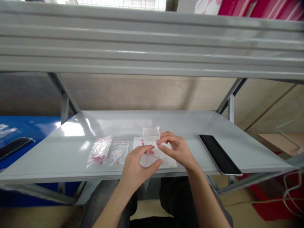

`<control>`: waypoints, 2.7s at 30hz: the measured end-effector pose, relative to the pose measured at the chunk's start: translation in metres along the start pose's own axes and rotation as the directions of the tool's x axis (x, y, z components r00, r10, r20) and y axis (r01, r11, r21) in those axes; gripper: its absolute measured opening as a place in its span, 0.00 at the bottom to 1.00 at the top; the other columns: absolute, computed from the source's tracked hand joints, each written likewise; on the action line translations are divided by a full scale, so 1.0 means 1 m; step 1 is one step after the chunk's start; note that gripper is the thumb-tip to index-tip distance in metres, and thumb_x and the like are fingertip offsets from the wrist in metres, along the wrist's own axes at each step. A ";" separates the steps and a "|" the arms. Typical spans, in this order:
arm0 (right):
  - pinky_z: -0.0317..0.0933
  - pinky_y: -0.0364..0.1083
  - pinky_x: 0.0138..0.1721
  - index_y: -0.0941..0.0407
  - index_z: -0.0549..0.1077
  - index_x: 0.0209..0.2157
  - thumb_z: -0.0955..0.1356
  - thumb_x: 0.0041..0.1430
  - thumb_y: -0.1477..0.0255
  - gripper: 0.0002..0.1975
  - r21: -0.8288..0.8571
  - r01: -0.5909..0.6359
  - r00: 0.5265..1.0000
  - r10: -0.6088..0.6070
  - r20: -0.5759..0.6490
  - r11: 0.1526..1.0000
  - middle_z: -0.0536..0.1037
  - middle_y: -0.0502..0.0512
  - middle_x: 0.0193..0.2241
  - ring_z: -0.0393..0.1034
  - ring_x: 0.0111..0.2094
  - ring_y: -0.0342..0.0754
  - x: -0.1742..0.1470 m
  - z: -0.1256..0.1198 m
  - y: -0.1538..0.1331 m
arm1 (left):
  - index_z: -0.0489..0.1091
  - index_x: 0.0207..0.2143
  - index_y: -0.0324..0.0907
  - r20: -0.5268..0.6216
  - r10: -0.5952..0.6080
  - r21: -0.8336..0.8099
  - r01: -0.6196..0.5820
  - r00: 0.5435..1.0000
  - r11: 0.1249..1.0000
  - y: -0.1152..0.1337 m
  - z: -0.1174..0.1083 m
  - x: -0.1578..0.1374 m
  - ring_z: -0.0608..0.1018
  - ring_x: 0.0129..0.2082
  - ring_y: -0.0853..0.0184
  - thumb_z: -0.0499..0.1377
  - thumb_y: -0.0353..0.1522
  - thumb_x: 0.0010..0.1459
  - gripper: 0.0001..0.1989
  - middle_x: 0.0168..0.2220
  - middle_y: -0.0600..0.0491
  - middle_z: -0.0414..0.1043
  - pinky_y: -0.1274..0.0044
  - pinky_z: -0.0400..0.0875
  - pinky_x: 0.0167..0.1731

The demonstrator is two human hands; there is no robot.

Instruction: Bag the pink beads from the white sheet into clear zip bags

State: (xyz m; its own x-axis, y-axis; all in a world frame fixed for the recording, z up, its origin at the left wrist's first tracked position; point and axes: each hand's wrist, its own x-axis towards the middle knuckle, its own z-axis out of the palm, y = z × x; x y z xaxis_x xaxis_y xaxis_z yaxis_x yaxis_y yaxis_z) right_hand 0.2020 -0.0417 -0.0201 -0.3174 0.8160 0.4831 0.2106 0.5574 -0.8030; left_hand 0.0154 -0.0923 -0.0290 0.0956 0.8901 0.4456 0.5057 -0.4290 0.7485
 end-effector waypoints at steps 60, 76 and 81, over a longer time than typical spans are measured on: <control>0.62 0.51 0.43 0.55 0.78 0.30 0.71 0.54 0.75 0.02 -0.409 -0.187 0.962 0.082 -0.261 0.893 0.77 0.56 0.34 0.70 0.39 0.53 0.004 0.009 0.028 | 0.74 0.43 0.45 -0.012 0.004 0.017 -0.004 1.000 1.000 -0.003 -0.001 -0.001 0.80 0.36 0.61 0.67 0.35 0.50 0.16 0.36 0.52 0.79 0.67 0.74 0.42; 0.65 0.47 0.48 0.52 0.80 0.33 0.74 0.53 0.76 0.05 0.022 -0.003 0.995 0.001 0.100 1.000 0.75 0.55 0.45 0.69 0.51 0.51 -0.009 0.007 -0.043 | 0.72 0.43 0.44 -0.031 0.018 -0.011 -0.018 0.999 1.000 0.002 -0.001 -0.001 0.79 0.39 0.63 0.64 0.31 0.50 0.15 0.39 0.53 0.78 0.72 0.72 0.41; 0.67 0.42 0.35 0.56 0.75 0.25 0.70 0.49 0.83 0.08 0.000 -0.103 0.993 0.103 0.063 0.995 0.73 0.56 0.44 0.72 0.44 0.48 -0.012 0.015 -0.045 | 0.66 0.46 0.43 -0.129 -0.043 -0.068 0.035 0.991 0.997 0.005 0.001 -0.003 0.76 0.34 0.65 0.65 0.28 0.45 0.24 0.36 0.54 0.71 0.73 0.71 0.38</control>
State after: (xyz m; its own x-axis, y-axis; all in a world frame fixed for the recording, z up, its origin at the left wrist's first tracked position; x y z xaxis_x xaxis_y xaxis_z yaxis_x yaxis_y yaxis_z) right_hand 0.1824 -0.0791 0.0048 -0.3517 0.8576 0.3752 0.2420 0.4705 -0.8486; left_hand 0.0184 -0.0968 -0.0272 -0.0381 0.8804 0.4727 0.4495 -0.4074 0.7950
